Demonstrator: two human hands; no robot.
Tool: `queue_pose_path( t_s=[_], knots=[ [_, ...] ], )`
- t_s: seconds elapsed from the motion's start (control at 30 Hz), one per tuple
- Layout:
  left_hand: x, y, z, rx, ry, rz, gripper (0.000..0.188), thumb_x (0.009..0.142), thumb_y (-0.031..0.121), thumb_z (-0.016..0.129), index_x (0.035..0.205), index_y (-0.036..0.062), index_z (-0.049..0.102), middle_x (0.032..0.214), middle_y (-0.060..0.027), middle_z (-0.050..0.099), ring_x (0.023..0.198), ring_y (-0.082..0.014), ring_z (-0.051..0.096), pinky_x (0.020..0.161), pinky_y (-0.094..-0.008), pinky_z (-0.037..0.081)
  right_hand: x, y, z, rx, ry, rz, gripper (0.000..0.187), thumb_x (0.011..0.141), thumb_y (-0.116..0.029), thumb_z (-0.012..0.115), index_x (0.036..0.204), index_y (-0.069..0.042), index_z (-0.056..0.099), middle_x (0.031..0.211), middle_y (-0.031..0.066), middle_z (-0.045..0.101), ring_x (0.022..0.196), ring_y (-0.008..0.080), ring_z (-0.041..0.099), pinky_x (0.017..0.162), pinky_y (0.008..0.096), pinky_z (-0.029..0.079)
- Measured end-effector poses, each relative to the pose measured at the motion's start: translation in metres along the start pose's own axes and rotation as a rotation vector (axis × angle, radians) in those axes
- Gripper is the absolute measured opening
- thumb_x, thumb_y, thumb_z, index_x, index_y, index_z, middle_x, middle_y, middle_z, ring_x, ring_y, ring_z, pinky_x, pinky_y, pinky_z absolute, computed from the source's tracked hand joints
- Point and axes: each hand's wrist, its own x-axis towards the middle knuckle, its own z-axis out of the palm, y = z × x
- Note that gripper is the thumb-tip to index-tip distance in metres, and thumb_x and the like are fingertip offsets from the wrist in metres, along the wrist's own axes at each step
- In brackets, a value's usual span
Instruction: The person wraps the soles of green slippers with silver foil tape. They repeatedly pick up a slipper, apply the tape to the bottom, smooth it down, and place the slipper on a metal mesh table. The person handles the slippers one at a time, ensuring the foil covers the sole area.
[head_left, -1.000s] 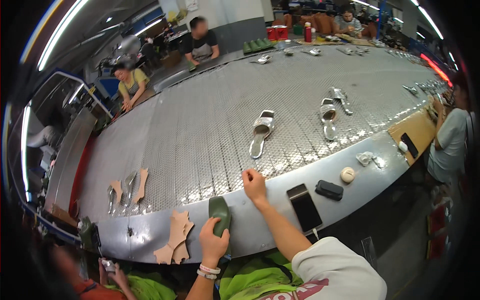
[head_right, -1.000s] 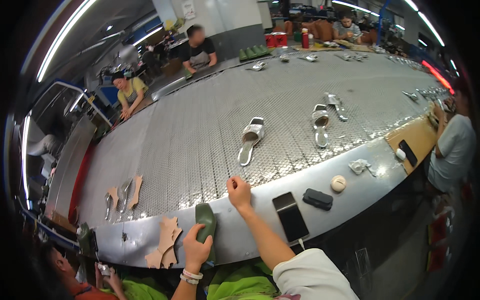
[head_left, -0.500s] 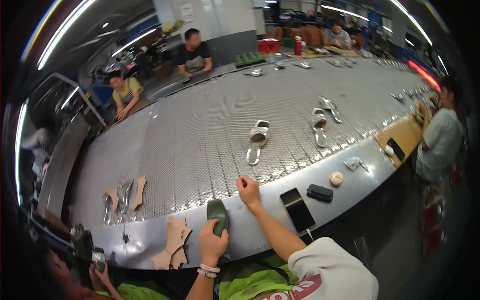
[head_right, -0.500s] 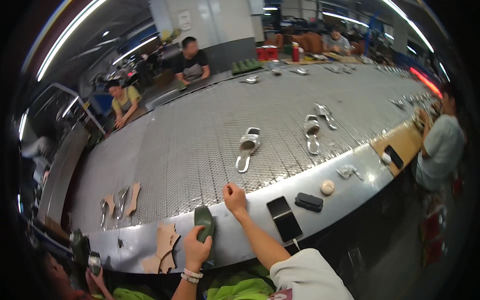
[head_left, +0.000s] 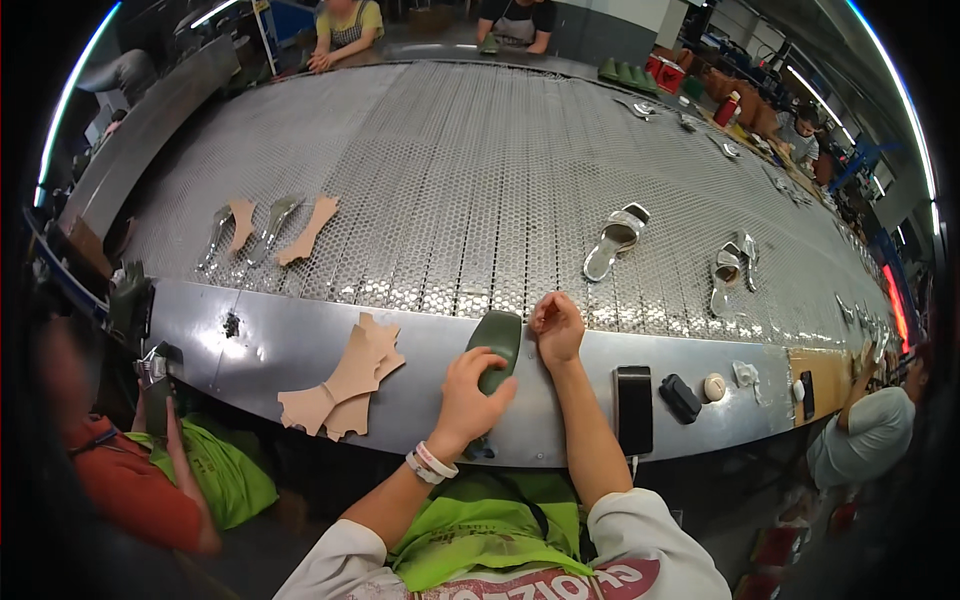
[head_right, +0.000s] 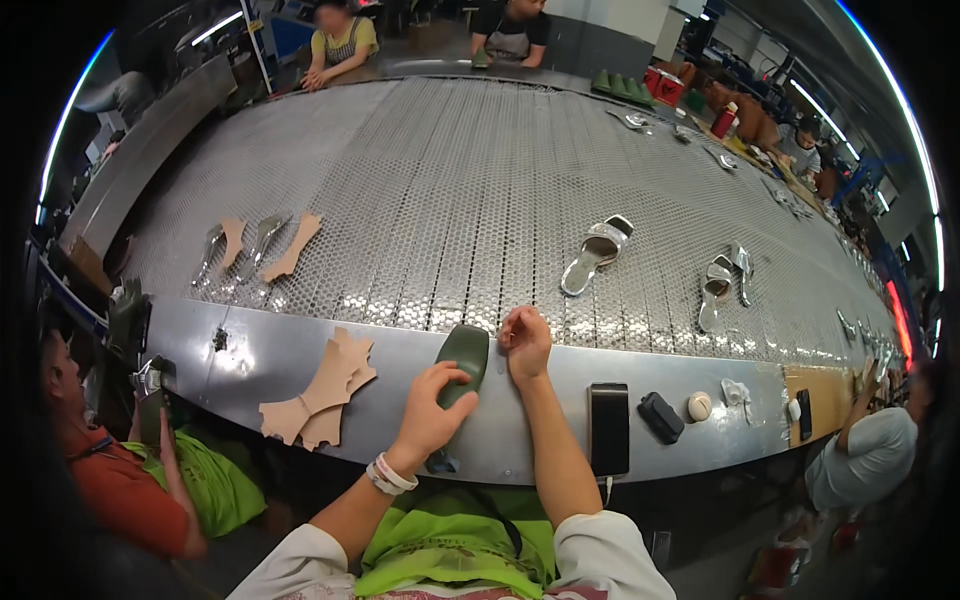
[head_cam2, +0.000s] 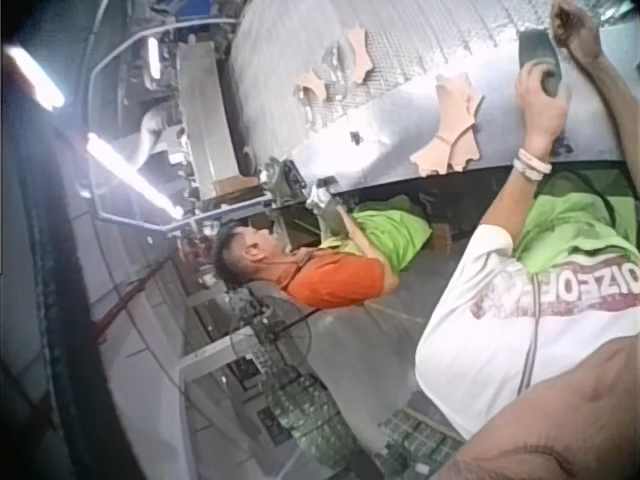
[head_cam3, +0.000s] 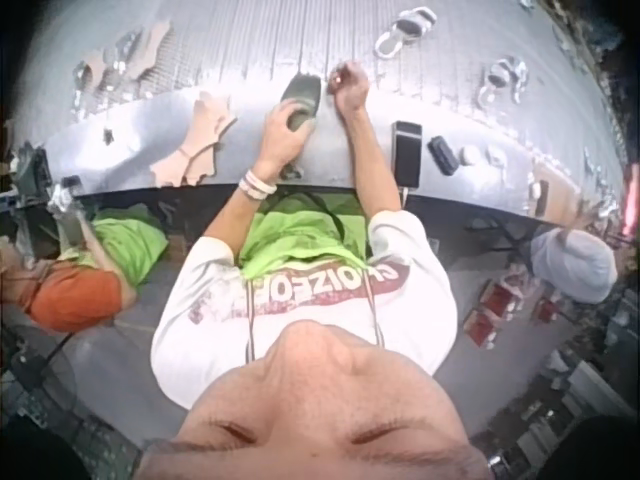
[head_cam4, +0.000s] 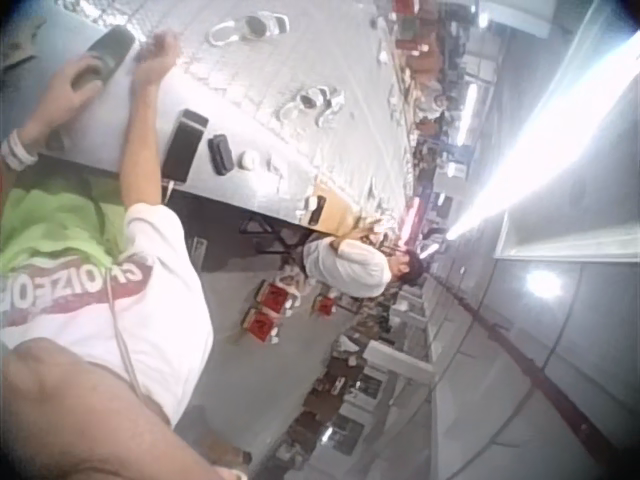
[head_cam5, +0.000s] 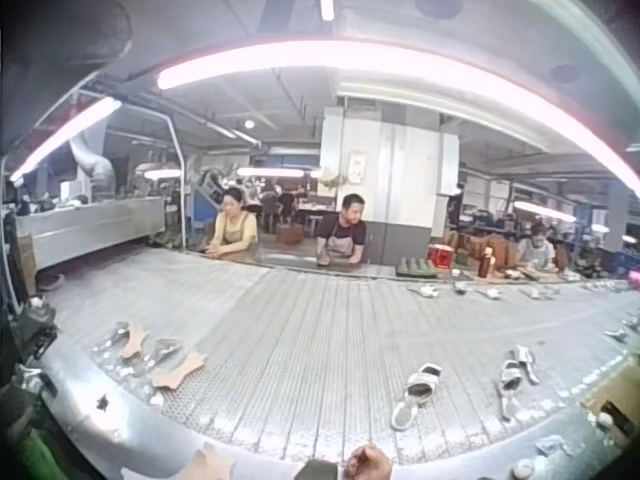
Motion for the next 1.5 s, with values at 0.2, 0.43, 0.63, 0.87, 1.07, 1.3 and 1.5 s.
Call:
queue_pose_path(
  t_s=[0.2, 0.43, 0.63, 0.87, 1.07, 1.3, 1.5],
  knots=[
    [0.092, -0.042, 0.005, -0.682, -0.049, -0.115, 0.011, 0.089, 0.007, 0.065, 0.098, 0.0006, 0.065, 0.087, -0.002, 0.066, 0.078, -0.0082, 0.061, 0.07, -0.0216, 0.048, 0.011, 0.002, 0.0, 0.481, -0.175, 0.165, 0.012, 0.064, -0.008, 0.051, 0.075, -0.006, 0.047, 0.071, 0.0073, 0.045, 0.064, 0.02, 0.043, 0.062, 0.0311, 0.036],
    [0.128, -0.077, 0.015, -1.189, -0.31, 0.047, 0.016, 0.075, 0.008, 0.062, 0.088, -0.0003, 0.058, 0.072, -0.0062, 0.056, 0.058, -0.0106, 0.044, 0.055, -0.0248, 0.036, 0.014, 0.005, -0.001, 0.508, -0.208, 0.137, 0.02, 0.059, 0.0, 0.05, 0.073, -0.01, 0.04, 0.072, 0.003, 0.041, 0.066, 0.0163, 0.04, 0.064, 0.0301, 0.034],
    [0.123, -0.075, 0.014, -1.587, -0.507, -0.121, 0.021, 0.072, 0.011, 0.059, 0.089, 0.0019, 0.052, 0.074, -0.0059, 0.048, 0.058, -0.0137, 0.04, 0.053, -0.0281, 0.033, 0.014, 0.005, -0.007, 0.518, -0.296, 0.074, 0.029, 0.062, 0.005, 0.059, 0.074, -0.012, 0.04, 0.073, 0.0004, 0.043, 0.066, 0.0132, 0.041, 0.063, 0.0272, 0.033],
    [0.122, -0.075, 0.025, -1.68, -0.618, -0.099, 0.027, 0.071, 0.002, 0.061, 0.094, 0.0063, 0.047, 0.081, -0.0041, 0.045, 0.067, -0.0143, 0.044, 0.058, -0.0267, 0.036, 0.006, 0.004, 0.003, 0.388, -0.363, 0.042, 0.032, 0.067, 0.007, 0.063, 0.084, -0.012, 0.045, 0.079, 0.0025, 0.05, 0.07, 0.0152, 0.05, 0.065, 0.0275, 0.036],
    [0.118, -0.083, 0.023, -1.73, -0.635, -0.071, 0.036, 0.068, -0.003, 0.065, 0.097, 0.0081, 0.047, 0.086, -0.0055, 0.048, 0.073, -0.0152, 0.049, 0.061, -0.0266, 0.041, 0.001, 0.016, 0.01, 0.257, -0.482, 0.033, 0.037, 0.069, 0.009, 0.07, 0.096, -0.008, 0.052, 0.087, 0.0068, 0.057, 0.078, 0.0147, 0.056, 0.068, 0.0291, 0.044],
    [0.117, -0.085, 0.014, -1.692, -0.701, -0.057, 0.039, 0.067, -0.006, 0.061, 0.098, 0.0109, 0.044, 0.088, -0.0035, 0.045, 0.073, -0.0126, 0.046, 0.059, -0.0228, 0.042, -0.003, 0.023, 0.017, 0.237, -0.514, 0.053, 0.037, 0.07, 0.008, 0.071, 0.097, -0.008, 0.052, 0.087, 0.0067, 0.057, 0.077, 0.0138, 0.055, 0.066, 0.0281, 0.043],
    [0.117, -0.088, 0.006, -1.682, -0.71, -0.077, 0.04, 0.065, -0.006, 0.061, 0.098, 0.0108, 0.044, 0.086, -0.0034, 0.046, 0.069, -0.0121, 0.047, 0.056, -0.022, 0.042, -0.003, 0.03, 0.025, 0.242, -0.521, 0.061, 0.037, 0.07, 0.006, 0.072, 0.098, -0.008, 0.053, 0.087, 0.0066, 0.057, 0.077, 0.0132, 0.054, 0.066, 0.0277, 0.042]
  ],
)
